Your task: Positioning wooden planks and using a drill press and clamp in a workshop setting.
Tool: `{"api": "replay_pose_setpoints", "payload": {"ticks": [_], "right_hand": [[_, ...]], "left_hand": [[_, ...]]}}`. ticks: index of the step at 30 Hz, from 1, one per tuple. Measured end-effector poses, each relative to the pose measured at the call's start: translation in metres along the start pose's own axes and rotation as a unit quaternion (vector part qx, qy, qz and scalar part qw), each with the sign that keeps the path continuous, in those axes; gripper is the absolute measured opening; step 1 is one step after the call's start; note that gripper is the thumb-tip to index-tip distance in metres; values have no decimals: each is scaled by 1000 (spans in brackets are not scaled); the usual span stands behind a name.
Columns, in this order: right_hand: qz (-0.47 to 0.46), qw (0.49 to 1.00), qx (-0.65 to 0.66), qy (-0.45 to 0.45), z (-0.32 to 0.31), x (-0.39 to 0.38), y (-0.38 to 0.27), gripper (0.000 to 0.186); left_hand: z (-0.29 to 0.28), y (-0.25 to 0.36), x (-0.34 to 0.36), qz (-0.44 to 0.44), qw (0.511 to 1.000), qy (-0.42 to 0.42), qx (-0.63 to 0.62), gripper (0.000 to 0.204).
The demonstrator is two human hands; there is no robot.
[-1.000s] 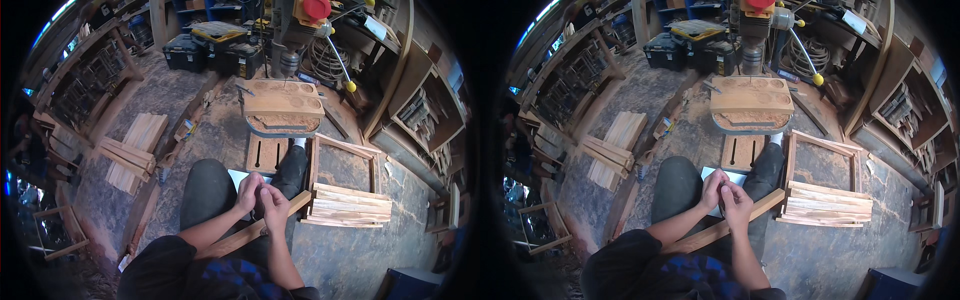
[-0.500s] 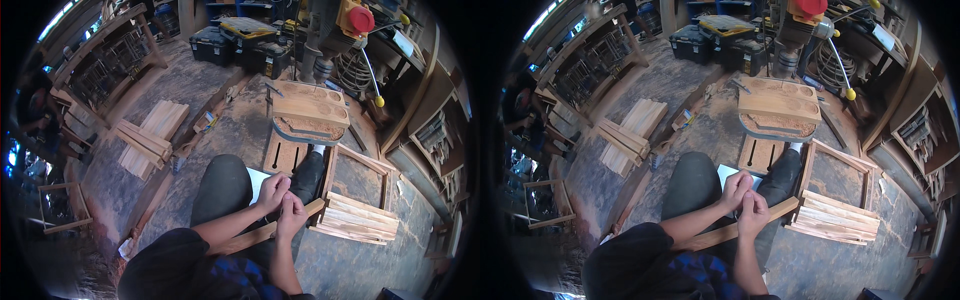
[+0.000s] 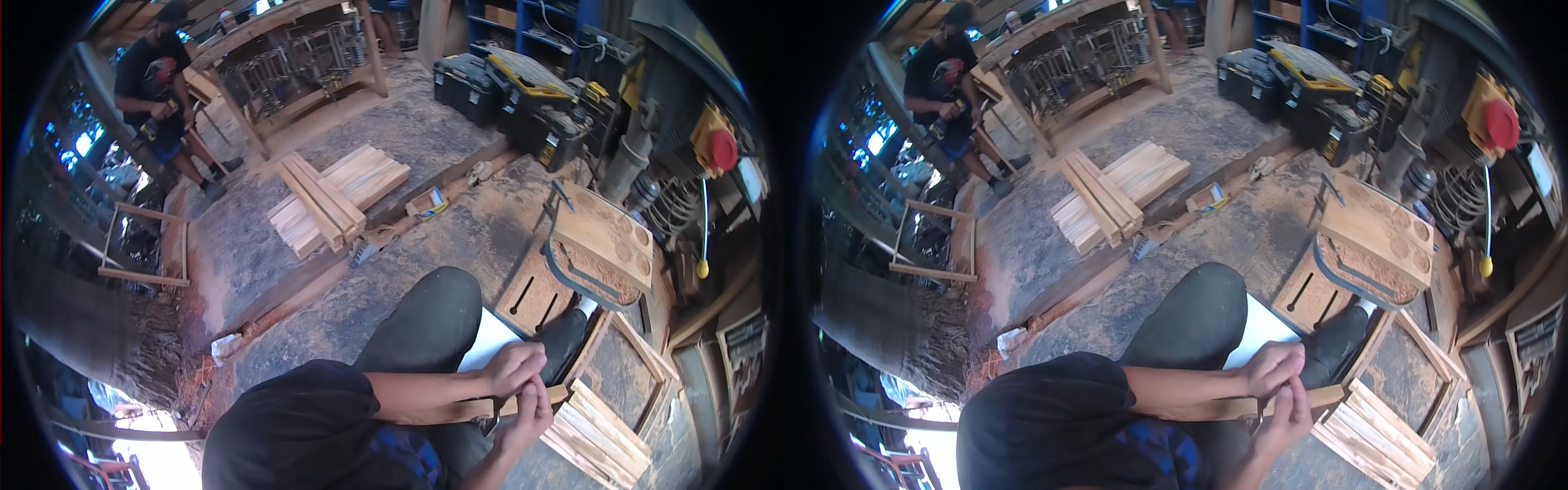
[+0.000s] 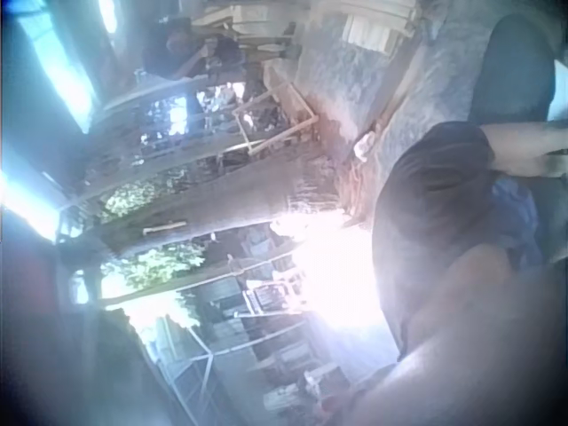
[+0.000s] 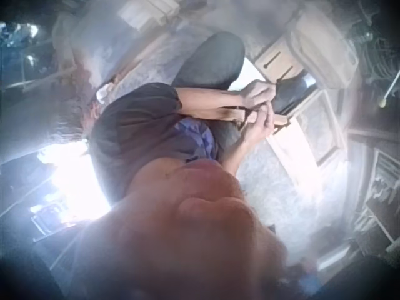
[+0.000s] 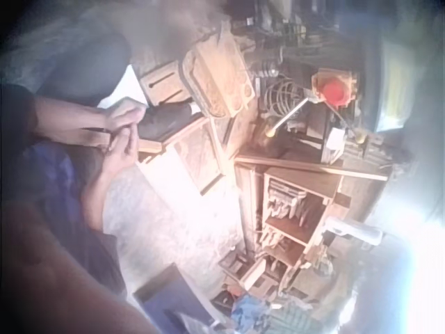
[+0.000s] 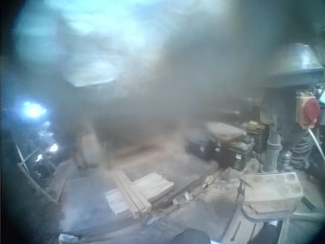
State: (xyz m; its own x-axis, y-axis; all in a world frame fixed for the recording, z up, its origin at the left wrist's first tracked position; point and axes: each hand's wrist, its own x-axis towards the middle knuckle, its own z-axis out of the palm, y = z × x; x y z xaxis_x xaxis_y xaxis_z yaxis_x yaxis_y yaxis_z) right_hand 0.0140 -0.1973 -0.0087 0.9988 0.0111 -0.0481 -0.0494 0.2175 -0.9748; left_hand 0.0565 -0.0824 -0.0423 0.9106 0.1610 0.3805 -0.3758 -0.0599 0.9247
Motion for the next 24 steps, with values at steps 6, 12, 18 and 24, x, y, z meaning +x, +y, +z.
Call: {"api": "replay_pose_setpoints", "payload": {"ticks": [6,12,18,24], "right_hand": [[20,998,45,32,-7,9,9,36],[44,986,136,90,23,34,23,28],[54,989,98,101,46,50,27,30],[-42,996,13,76,22,42,62,29]], "left_hand": [[3,5,5,33,999,4,41,39],[7,-2,4,17,997,60,41,34],[3,-21,4,-8,990,122,71,31],[-21,-41,9,-9,977,193,86,35]]}}
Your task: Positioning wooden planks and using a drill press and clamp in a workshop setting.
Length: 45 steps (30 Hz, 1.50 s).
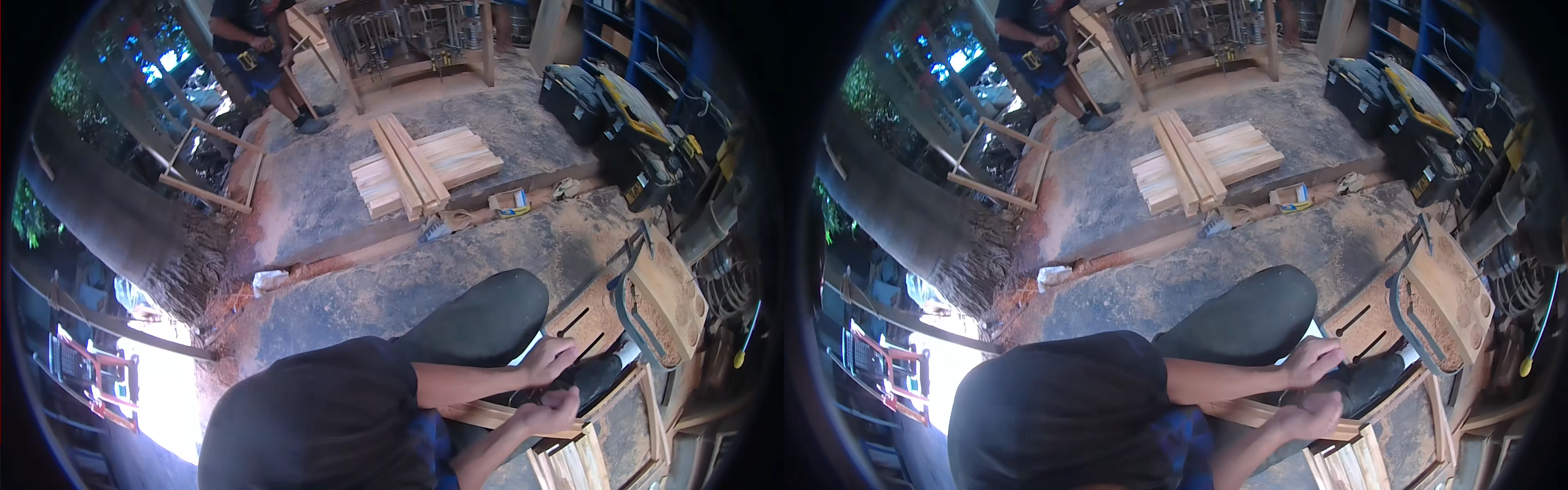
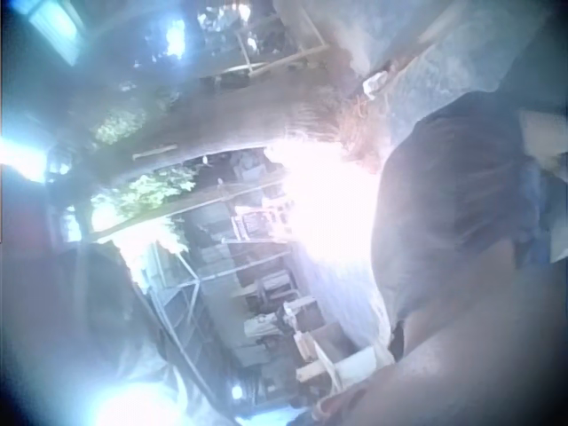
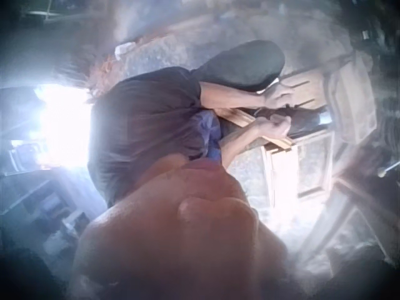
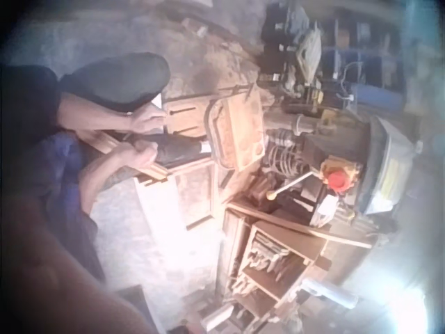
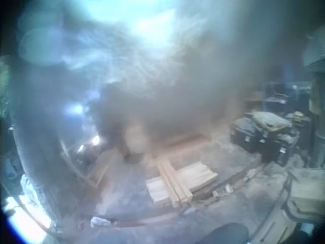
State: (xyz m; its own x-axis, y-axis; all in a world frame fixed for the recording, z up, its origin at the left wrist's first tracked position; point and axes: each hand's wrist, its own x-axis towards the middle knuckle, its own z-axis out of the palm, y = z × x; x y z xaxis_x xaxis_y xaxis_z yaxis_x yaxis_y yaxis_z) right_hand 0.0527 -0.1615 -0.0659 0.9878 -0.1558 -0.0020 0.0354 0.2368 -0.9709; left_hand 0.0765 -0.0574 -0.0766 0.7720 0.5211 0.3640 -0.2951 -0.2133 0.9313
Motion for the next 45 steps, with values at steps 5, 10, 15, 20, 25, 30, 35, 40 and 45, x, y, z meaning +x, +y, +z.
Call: {"api": "replay_pose_setpoints", "payload": {"ticks": [5,10,15,20,25,30,35,40,45], "right_hand": [[138,979,123,-83,-35,5,5,32],[-2,983,-172,-69,-77,-4,14,16],[-110,884,-447,-83,-123,-22,16,40],[-123,835,-487,-225,-143,-21,1,49],[-211,737,-493,-412,-129,-44,-1,67],[-293,726,-456,-422,-104,-77,31,66],[-320,719,-469,-399,-100,-73,58,61],[-348,704,-453,-421,-99,-61,63,54],[-377,693,-436,-434,-94,-48,57,45]], "left_hand": [[-2,-4,-12,-128,991,-39,20,40],[5,-9,16,-229,970,-32,-80,35],[0,11,58,-274,928,-2,-251,44],[-11,22,96,-201,933,-47,-294,44],[-11,-2,96,-121,981,-96,-119,45],[-18,-18,91,-124,985,-73,-92,41],[-25,-16,98,-192,958,-33,-209,35],[-26,-15,97,-192,956,-46,-216,35],[-29,-19,96,-154,968,-67,-186,42]]}}
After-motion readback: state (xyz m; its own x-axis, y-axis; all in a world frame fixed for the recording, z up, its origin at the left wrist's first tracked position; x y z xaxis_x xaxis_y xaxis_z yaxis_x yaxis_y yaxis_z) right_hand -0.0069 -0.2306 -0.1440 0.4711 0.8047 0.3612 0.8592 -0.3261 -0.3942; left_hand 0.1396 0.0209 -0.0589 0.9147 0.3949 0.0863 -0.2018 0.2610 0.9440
